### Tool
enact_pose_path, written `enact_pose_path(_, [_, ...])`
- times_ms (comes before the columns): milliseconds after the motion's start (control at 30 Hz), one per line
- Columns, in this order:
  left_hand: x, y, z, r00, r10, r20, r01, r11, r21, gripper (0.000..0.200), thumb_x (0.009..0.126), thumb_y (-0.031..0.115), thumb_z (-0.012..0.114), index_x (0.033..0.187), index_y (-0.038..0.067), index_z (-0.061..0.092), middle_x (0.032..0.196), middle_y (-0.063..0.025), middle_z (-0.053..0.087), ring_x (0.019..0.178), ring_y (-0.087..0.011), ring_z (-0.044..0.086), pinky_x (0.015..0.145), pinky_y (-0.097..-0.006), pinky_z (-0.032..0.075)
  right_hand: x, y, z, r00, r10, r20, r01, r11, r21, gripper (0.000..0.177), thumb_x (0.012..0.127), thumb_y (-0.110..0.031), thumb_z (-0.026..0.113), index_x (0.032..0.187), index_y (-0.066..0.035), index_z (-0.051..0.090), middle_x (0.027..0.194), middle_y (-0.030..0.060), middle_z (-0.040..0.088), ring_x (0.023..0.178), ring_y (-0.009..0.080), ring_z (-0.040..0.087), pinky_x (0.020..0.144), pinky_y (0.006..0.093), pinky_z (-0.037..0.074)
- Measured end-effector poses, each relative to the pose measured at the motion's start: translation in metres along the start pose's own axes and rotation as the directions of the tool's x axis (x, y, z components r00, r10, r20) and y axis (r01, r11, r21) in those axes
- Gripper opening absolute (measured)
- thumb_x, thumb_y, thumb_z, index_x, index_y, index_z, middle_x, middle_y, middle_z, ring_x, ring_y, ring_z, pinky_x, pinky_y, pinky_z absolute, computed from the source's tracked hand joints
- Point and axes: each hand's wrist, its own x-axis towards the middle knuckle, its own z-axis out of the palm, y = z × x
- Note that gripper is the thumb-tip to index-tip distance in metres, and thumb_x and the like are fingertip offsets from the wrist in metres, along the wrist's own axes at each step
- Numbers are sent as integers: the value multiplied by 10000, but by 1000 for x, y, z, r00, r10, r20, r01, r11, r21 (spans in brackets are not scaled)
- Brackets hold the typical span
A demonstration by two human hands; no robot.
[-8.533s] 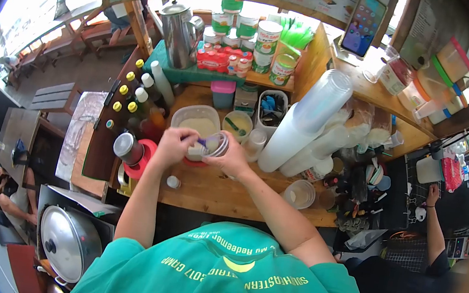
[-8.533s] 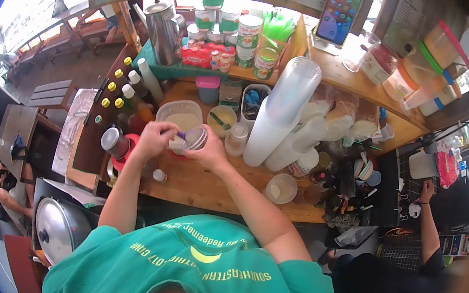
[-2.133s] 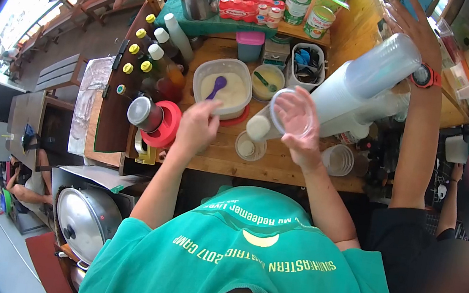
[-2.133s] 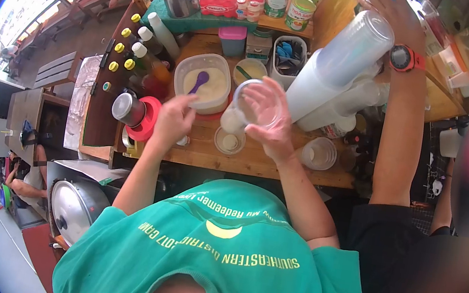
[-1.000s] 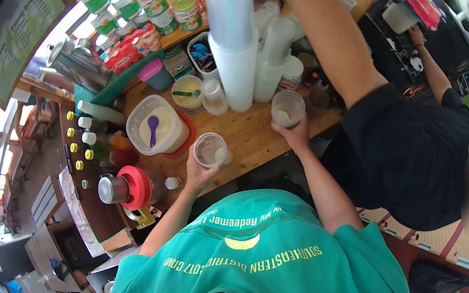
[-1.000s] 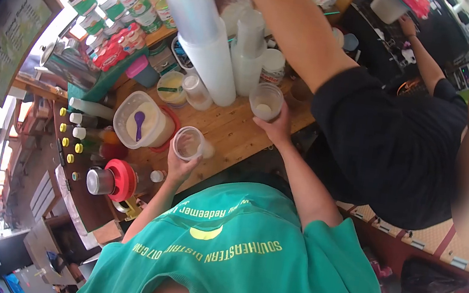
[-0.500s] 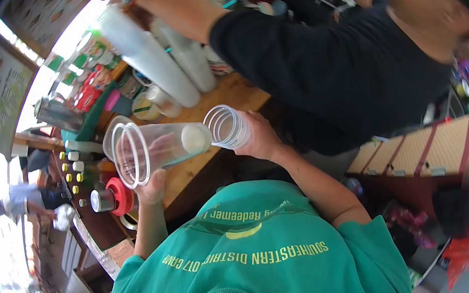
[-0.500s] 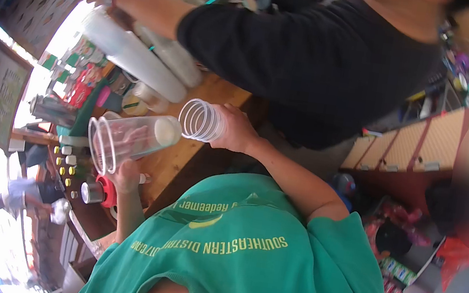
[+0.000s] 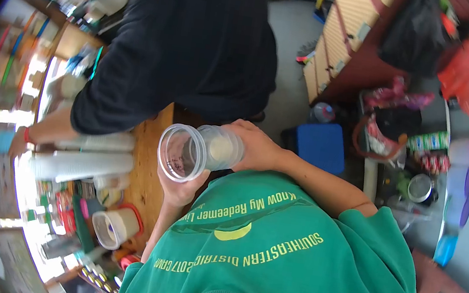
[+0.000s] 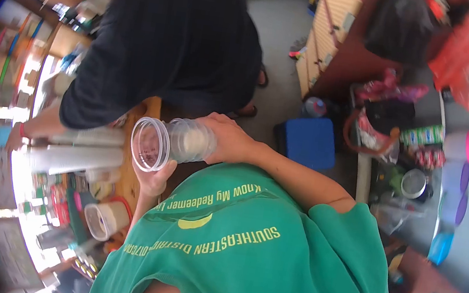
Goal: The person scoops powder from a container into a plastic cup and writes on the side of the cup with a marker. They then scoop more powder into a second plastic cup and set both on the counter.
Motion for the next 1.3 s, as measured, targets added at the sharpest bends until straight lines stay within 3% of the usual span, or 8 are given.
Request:
enact_pose_path(167, [37, -22, 13, 924, -73, 375, 51, 996, 68, 892, 735, 71, 854, 1483, -44, 380, 1424, -195, 528, 1336, -288, 542, 1155, -445, 412, -23, -4, 0, 977, 27, -214, -20, 999, 37, 795, 593, -132, 890, 1338, -83, 616, 1244, 131, 652, 1220, 353, 567, 1075, 455, 469])
enact_pose_path(267, [48, -30, 25, 865, -58, 498, 82, 996, -26, 890, 745, 94, 860, 1482, -37, 379, 1418, -184, 532, 1345, -288, 537, 1159, -441, 409, -36, -5, 4, 950, 12, -311, -3, 1000, 28, 768, 578, -127, 898, 1295, -85, 628, 1230, 126, 660, 1180, 349, 585, 1061, 451, 473])
enact_pose_path(533, [74, -23, 32, 652, -114, 749, -93, 969, 228, 987, 754, 241, 897, 1538, -56, 376, 1475, -252, 553, 1395, -345, 541, 1172, -441, 410, -53, 13, 35, 836, 184, -516, -110, 979, 171, 819, 563, -182, 944, 1307, -78, 619, 1223, 130, 652, 1193, 321, 601, 1040, 433, 495])
enact_pose_path(667, [83, -25, 10, 603, -157, 782, -114, 954, 279, 1017, 737, 271, 908, 1547, -53, 385, 1487, -260, 550, 1411, -363, 527, 1178, -448, 406, -49, 21, 36, 855, 149, -497, -117, 989, 95, 830, 563, -176, 945, 1316, -78, 611, 1220, 118, 656, 1173, 314, 622, 1036, 427, 504])
enact_pose_path(767, [91, -25, -4, 600, -128, 790, -137, 956, 259, 1074, 715, 278, 922, 1567, -53, 358, 1487, -257, 554, 1415, -372, 522, 1184, -454, 398, -41, 21, 36, 837, 226, -498, -119, 964, 238, 844, 566, -163, 943, 1333, -79, 600, 1238, 108, 661, 1166, 298, 645, 1034, 417, 514])
enact_pose_path(933, [110, -23, -16, 692, -137, 709, -1, 982, 191, 1111, 701, 276, 930, 1594, -22, 340, 1578, -240, 461, 1440, -358, 491, 1198, -460, 371, -40, 7, 22, 800, 249, -546, -125, 959, 255, 907, 581, -155, 948, 1398, -87, 563, 1308, 102, 653, 1211, 273, 640, 1073, 407, 500])
enact_pose_path(967, [117, -24, -17, 669, -161, 726, 10, 978, 207, 1084, 760, 217, 865, 1635, 10, 261, 1628, -210, 386, 1464, -330, 451, 1224, -452, 324, -42, 6, 19, 796, 254, -549, -131, 959, 253, 907, 581, -155, 948, 1398, -87, 563, 1308, 102, 653, 1211, 273, 640, 1073, 407, 500])
enact_pose_path(1300, [148, -36, 33, 724, -153, 672, -3, 974, 226, 970, 828, 179, 812, 1625, -4, 290, 1664, -191, 349, 1530, -305, 358, 1251, -451, 260, -63, 17, -31, 679, 243, -693, -36, 953, 300, 888, 630, -89, 928, 1426, -66, 536, 1351, 76, 641, 1270, 212, 604, 1108, 394, 464])
